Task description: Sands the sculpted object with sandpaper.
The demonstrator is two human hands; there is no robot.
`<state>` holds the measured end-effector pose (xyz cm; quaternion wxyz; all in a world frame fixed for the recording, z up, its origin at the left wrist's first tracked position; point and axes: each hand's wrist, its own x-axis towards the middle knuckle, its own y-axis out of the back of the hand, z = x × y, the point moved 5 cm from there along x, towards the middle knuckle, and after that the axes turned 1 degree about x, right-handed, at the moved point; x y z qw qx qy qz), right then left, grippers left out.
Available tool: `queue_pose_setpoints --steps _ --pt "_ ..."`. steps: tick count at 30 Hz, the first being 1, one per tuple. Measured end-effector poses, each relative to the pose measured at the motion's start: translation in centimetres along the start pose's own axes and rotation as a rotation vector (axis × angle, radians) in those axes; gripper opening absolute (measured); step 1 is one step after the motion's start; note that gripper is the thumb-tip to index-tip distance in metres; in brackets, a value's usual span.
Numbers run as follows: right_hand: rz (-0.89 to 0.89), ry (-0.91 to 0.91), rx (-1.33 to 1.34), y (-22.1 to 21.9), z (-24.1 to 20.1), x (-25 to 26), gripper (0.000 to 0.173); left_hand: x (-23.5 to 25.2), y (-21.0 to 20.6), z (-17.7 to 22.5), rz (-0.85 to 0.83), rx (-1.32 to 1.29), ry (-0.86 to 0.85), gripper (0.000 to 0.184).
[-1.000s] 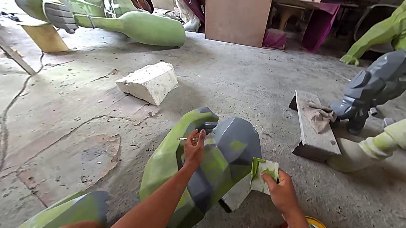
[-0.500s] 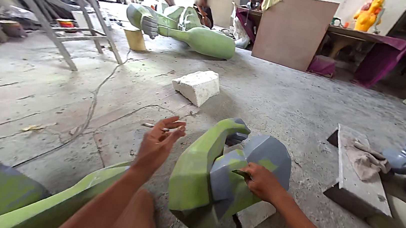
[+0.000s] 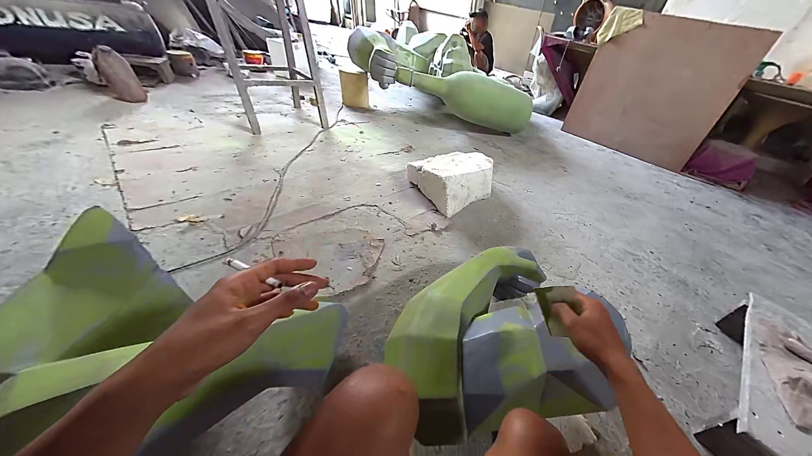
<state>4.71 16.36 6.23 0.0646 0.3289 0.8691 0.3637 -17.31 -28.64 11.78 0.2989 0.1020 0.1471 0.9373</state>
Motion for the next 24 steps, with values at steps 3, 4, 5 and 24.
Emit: queue_pose_setpoints --steps 3,4,5,24 --pt "0.116 -0.168 0.232 2.3 3.3 -0.4 0.029 -0.9 0.3 1.6 -0.038 -0.008 -0.005 0.037" --pt "0.163 -0.218 0.312 3.0 4.1 -0.6 0.031 -1.0 0.4 2.2 -0.056 -0.009 0.004 0.037" --pt "0.216 -0.261 0.384 3.6 4.7 -0.8 0.031 -1.1 0.5 2.7 -0.073 0.006 0.025 0.037" --pt "0.698 -0.330 0.659 5.4 11.8 -4.8 0.023 -2.8 -19.0 -22.9 0.238 -0.289 0.817 0.068"
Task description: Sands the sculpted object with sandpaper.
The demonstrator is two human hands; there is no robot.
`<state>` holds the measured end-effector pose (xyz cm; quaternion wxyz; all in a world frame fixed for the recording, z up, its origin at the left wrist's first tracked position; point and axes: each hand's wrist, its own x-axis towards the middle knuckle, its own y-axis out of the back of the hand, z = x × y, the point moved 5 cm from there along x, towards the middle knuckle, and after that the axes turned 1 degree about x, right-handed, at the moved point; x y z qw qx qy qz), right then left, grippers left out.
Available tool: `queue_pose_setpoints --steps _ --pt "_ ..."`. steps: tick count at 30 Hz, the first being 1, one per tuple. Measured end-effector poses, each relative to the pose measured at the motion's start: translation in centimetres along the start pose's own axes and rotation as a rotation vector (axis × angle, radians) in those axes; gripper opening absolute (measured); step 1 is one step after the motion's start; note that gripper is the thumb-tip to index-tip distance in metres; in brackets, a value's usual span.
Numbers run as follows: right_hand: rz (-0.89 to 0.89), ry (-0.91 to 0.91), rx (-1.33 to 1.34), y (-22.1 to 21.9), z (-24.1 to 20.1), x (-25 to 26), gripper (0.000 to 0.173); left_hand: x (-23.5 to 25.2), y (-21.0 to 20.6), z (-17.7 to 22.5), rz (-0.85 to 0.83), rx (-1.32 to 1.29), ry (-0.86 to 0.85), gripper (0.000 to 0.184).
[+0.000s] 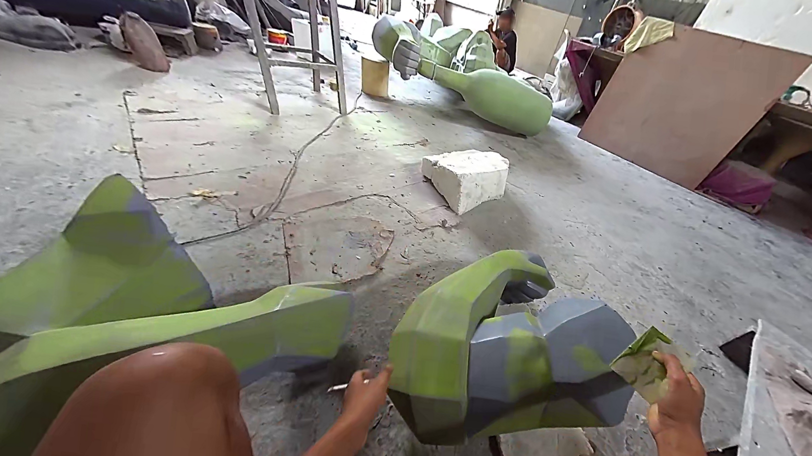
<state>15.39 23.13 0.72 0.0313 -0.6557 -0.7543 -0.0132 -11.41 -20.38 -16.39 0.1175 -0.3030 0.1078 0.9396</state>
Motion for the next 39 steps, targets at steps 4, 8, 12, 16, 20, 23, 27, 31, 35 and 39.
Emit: queue_pose_setpoints --steps 4,8,12,16,20,23,27,31,35,39 --pt "0.002 -0.049 0.004 1.1 1.4 0.8 0.024 2.7 -0.4 -4.6 0.097 0.027 0.040 0.072" --pt "-0.014 -0.087 0.013 2.2 1.7 1.1 0.023 3.3 -2.4 -5.3 0.068 -0.123 0.054 0.077" --pt "-0.078 -0.107 0.000 2.5 1.5 1.2 0.025 3.2 -3.4 -6.5 0.122 -0.291 0.045 0.070" --pt "-0.089 -0.115 0.018 2.9 1.5 1.1 0.024 3.3 -4.0 -7.6 0.128 -0.404 0.045 0.071" --pt "-0.112 -0.100 0.037 3.4 1.7 0.9 0.024 3.9 -4.3 -7.6 0.105 -0.446 0.072 0.072" --pt "-0.125 -0.110 0.049 3.4 1.9 0.8 0.025 4.3 -4.6 -8.0 0.047 -0.483 0.136 0.077" --pt "-0.140 -0.133 0.055 3.1 2.0 0.6 0.026 4.7 -4.4 -8.7 0.049 -0.483 0.141 0.075" --pt "-0.109 -0.124 0.095 3.3 2.0 0.5 0.026 5.1 -4.1 -9.1 0.049 -0.433 0.087 0.072" --pt "-0.078 -0.159 0.147 4.1 2.3 0.6 0.025 5.3 -4.4 -9.2 0.015 -0.434 0.093 0.073" --pt "0.017 -0.150 0.206 5.9 2.7 1.1 0.027 5.0 -4.1 -8.8 0.071 -0.377 0.026 0.070"
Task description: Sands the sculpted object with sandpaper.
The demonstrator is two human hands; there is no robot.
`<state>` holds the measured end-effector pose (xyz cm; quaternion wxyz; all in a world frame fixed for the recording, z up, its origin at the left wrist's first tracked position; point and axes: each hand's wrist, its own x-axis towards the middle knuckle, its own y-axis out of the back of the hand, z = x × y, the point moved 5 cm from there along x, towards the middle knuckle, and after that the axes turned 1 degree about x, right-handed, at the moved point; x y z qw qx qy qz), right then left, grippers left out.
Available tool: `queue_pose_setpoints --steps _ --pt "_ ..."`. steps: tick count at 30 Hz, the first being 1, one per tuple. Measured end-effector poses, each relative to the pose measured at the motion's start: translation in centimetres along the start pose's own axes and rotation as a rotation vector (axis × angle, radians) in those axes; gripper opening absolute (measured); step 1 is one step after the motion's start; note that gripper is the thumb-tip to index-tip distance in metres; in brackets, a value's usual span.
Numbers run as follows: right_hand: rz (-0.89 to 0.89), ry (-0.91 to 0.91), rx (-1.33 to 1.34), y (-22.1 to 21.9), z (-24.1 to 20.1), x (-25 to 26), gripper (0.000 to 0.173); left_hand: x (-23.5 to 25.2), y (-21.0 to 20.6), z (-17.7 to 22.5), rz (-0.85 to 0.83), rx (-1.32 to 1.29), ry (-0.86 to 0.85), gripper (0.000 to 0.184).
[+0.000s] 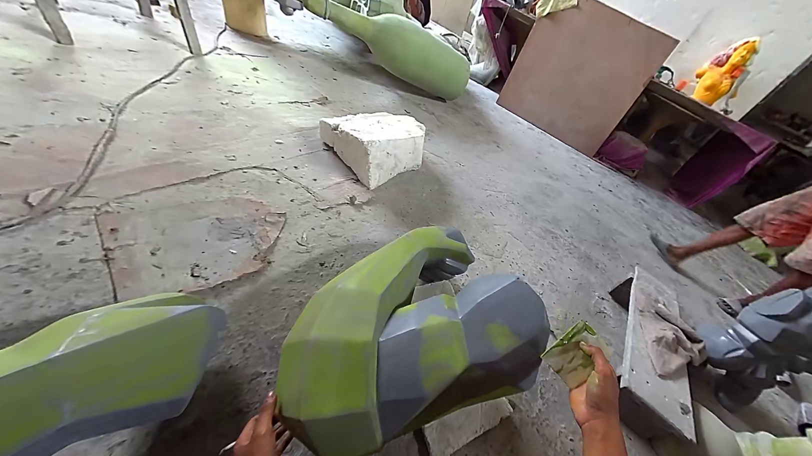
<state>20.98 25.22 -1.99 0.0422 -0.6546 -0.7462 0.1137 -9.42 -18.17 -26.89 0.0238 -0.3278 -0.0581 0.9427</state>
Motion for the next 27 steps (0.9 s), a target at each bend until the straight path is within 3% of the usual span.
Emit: queue_pose_setpoints --steps 5,11,16,22,27 --pt "0.061 -0.007 0.000 1.7 0.1 0.0 0.028 -0.1 -0.3 0.0 -0.055 -0.016 0.051 0.076" --pt "-0.195 -0.071 -0.111 -1.7 1.5 -1.2 0.027 -0.6 -1.4 0.7 -0.123 -0.128 0.149 0.078" --pt "-0.195 -0.082 -0.215 -3.2 1.3 -1.3 0.026 -2.1 -1.7 1.7 -0.144 -0.160 0.157 0.078" --pt "-0.161 -0.112 -0.272 -2.7 1.6 -1.4 0.029 -2.6 -2.3 7.1 -0.209 -0.062 -0.072 0.073" --pt "-0.201 -0.216 -0.210 -2.5 2.3 -3.7 0.029 -1.2 -3.8 16.5 -0.306 0.151 -0.423 0.070"
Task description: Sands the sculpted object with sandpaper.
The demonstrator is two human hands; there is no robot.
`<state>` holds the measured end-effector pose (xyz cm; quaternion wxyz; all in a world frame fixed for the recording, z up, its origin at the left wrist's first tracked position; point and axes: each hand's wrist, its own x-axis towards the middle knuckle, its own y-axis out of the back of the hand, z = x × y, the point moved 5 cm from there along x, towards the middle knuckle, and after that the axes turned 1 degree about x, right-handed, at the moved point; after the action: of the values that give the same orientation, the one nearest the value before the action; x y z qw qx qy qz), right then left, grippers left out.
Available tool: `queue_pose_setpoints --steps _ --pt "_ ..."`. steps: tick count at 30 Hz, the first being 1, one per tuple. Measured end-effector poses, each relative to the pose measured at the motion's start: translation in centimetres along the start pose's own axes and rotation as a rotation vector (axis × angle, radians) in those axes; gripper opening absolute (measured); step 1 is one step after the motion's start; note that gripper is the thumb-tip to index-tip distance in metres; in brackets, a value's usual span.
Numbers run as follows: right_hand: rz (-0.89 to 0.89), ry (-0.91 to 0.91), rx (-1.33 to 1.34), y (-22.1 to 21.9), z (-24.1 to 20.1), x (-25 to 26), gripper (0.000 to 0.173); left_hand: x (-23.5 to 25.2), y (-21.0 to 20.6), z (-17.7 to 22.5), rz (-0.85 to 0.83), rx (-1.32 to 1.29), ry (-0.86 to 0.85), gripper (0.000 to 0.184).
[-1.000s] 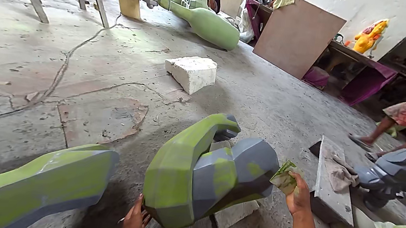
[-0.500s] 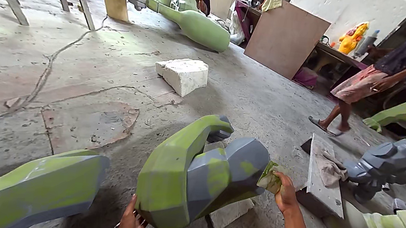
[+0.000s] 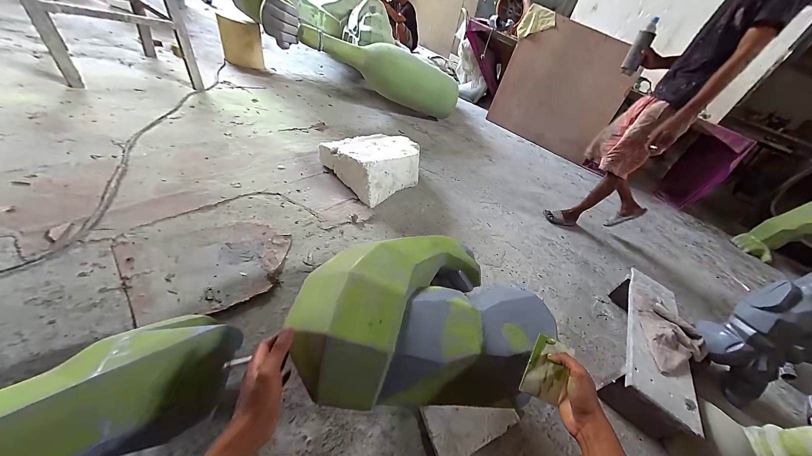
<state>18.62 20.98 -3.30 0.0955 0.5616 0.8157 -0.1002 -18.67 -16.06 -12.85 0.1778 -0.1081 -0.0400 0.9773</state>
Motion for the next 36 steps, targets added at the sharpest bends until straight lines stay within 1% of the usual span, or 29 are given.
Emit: queue_pose_setpoints --steps 2,5,8,13,15,18,22,25,28,30,33,36 --pt "-0.001 -0.032 0.049 -0.3 0.1 -1.5 0.027 2.0 -0.3 4.0 -0.056 0.093 -0.095 0.069" --pt "0.059 -0.064 0.166 -1.3 1.4 -4.0 0.028 4.0 -1.9 9.6 -0.125 0.209 -0.182 0.063" --pt "0.163 -0.075 0.289 -2.3 5.1 -6.2 0.028 5.5 -4.5 14.0 -0.212 0.314 -0.300 0.058" --pt "0.238 -0.055 0.482 -3.0 12.4 -9.7 0.029 6.9 -9.8 19.0 -0.350 0.429 -0.503 0.066" --pt "0.258 -0.066 0.638 -3.7 14.5 -10.2 0.027 7.0 -11.7 20.5 -0.397 0.459 -0.569 0.067" --pt "0.298 -0.046 0.819 -3.4 17.7 -10.1 0.029 6.5 -13.7 21.7 -0.453 0.468 -0.582 0.066" --pt "0.312 -0.053 0.899 -3.1 18.6 -10.2 0.031 4.8 -16.0 22.8 -0.515 0.435 -0.624 0.062" --pt "0.362 -0.083 0.903 -2.5 18.9 -10.5 0.032 3.1 -18.3 23.4 -0.550 0.409 -0.721 0.057" --pt "0.374 -0.096 0.960 -1.4 19.9 -10.7 0.034 0.7 -21.4 23.9 -0.532 0.425 -0.863 0.052" --pt "0.342 -0.090 0.989 -0.8 20.9 -10.7 0.037 -1.1 -23.5 24.0 -0.502 0.484 -0.910 0.056" --pt "0.338 -0.099 0.986 -0.7 22.0 -10.9 0.038 -3.4 -26.5 24.2 -0.482 0.584 -0.920 0.065" --pt "0.311 -0.116 1.028 -0.7 23.8 -10.4 0.048 -4.6 -29.2 24.4 -0.461 0.637 -0.959 0.068"
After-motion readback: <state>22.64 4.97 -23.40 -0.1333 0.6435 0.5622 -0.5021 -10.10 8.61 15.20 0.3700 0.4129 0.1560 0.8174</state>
